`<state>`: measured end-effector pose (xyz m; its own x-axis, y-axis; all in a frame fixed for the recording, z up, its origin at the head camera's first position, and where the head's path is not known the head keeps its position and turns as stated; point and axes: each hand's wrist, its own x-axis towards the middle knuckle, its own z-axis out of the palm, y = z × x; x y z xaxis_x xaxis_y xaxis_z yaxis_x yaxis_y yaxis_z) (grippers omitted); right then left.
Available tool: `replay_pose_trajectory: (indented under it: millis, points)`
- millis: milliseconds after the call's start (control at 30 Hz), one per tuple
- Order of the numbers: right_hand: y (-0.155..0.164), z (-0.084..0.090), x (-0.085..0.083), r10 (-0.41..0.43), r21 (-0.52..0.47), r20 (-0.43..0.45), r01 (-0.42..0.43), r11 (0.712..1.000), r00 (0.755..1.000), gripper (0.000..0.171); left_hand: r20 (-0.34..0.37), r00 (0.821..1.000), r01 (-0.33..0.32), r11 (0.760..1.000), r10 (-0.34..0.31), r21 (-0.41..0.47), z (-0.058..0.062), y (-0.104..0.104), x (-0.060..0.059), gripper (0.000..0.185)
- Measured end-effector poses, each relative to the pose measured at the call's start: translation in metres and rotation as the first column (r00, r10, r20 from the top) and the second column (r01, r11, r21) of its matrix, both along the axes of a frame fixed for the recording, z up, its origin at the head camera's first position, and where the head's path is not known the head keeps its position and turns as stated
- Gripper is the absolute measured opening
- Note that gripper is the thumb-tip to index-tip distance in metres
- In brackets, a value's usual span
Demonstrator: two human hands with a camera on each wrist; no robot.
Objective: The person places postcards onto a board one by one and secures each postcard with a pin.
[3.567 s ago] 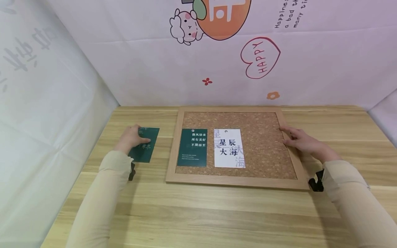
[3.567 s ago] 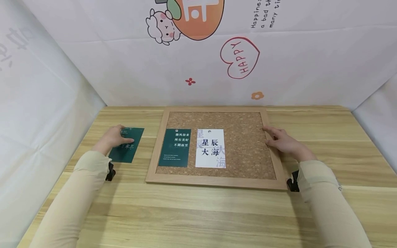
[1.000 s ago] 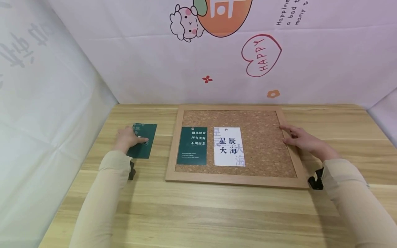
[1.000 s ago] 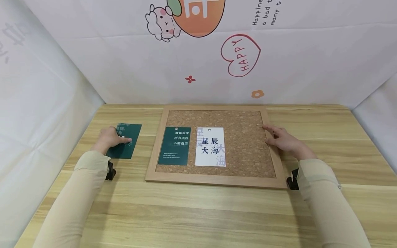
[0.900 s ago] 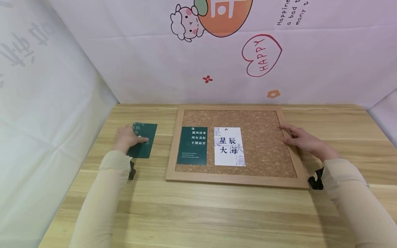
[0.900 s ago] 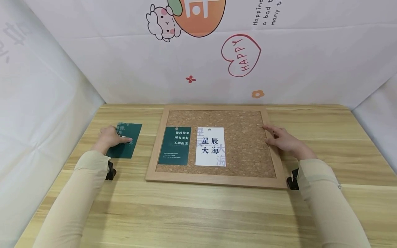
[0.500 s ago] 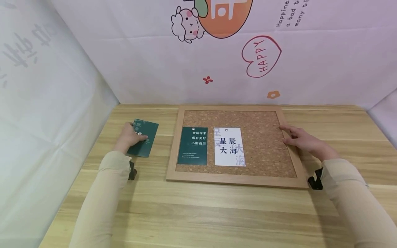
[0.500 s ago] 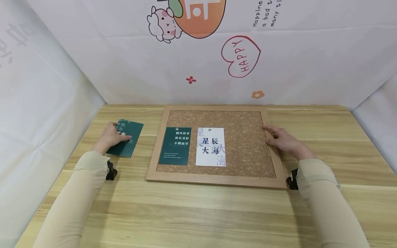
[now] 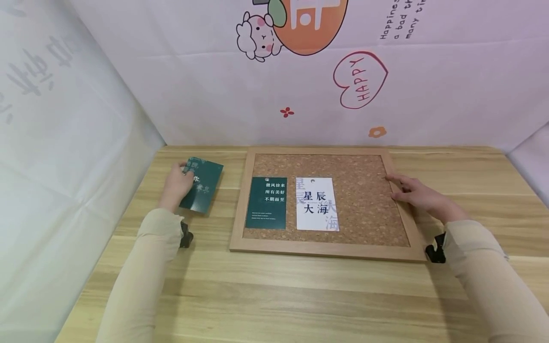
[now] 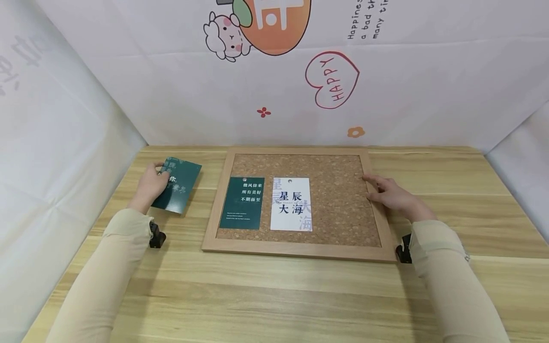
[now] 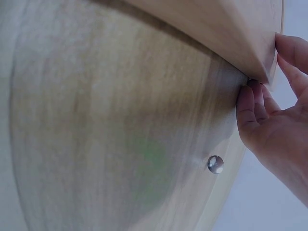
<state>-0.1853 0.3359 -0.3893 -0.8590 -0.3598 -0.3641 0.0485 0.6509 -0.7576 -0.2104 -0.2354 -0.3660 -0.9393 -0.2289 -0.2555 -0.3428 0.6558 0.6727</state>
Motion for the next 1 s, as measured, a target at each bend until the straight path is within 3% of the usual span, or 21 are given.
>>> replay_pose_trajectory:
  millis: [267,533,800,1000]
  points:
    - [0.000,0.002,0.001,-0.003,0.017,-0.004,0.003,1.000,1.000,0.070,-0.033,0.999,0.002,1.000,-0.002,0.020,0.013,0.024,-0.003,0.055]
    - [-0.001,0.001,0.001,-0.002,0.025,-0.001,0.002,1.000,1.000,0.070,-0.052,0.997,0.054,0.995,-0.050,0.085,0.021,0.059,-0.007,0.054]
    - [-0.001,0.001,0.002,-0.012,0.019,0.010,0.012,1.000,1.000,0.070,-0.059,0.991,0.129,0.977,-0.120,0.172,0.026,0.105,-0.006,0.057]
    - [-0.001,0.002,0.002,-0.017,0.019,0.012,0.017,1.000,1.000,0.070,-0.114,0.981,0.176,0.963,-0.155,0.203,0.024,0.141,-0.004,0.050]
